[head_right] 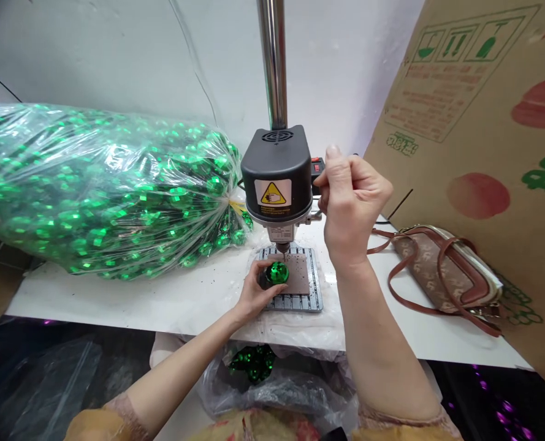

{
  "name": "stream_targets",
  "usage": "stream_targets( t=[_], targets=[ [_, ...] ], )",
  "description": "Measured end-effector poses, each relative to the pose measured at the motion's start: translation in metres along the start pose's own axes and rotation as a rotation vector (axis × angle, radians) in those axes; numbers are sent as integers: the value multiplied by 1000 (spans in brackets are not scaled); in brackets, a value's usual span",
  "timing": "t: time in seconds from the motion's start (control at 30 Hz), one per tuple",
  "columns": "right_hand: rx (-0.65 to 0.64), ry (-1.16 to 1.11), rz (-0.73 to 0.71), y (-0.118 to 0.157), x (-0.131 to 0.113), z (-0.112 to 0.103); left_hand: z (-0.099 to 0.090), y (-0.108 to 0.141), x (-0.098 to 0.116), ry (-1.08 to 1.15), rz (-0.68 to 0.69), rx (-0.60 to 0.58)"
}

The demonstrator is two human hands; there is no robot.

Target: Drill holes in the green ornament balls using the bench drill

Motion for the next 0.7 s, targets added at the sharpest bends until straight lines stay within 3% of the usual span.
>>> stream_targets(
  t=[0.13,0.2,0.27,0.4,0.47,0.53,0.6,0.7],
  targets=[
    [44,-36,-7,2,-2,-3,-25,33,8,-80,103,74],
    [53,-32,-23,2,-3,-3,-35,58,13,-111,160,41],
    [54,-22,-34,2,-4,-2,-37,86,17,-147,209,-92],
    [64,-39,-52,3,-4,-3,-26,150,14,-314,321,-511],
    [73,-48,-55,4,-4,-4,-26,172,9,-411,375,-599],
    [72,-42,-51,4,-4,-5,-29,180,9,-472,460,-566],
    [66,-24,-45,5,-4,-4,-33,176,18,-507,636,-458],
    [63,-8,-57,5,-7,-3,-41,138,41,-574,892,-197]
  ],
)
Point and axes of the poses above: each hand's wrist, its own y-axis away from the middle knuckle, its own z-axis out of the palm, x = y × z, the point moved 9 cm from there along -y, towards the middle knuckle, and after that the axes turned 7 degrees about -y, right-handed, at the moved point
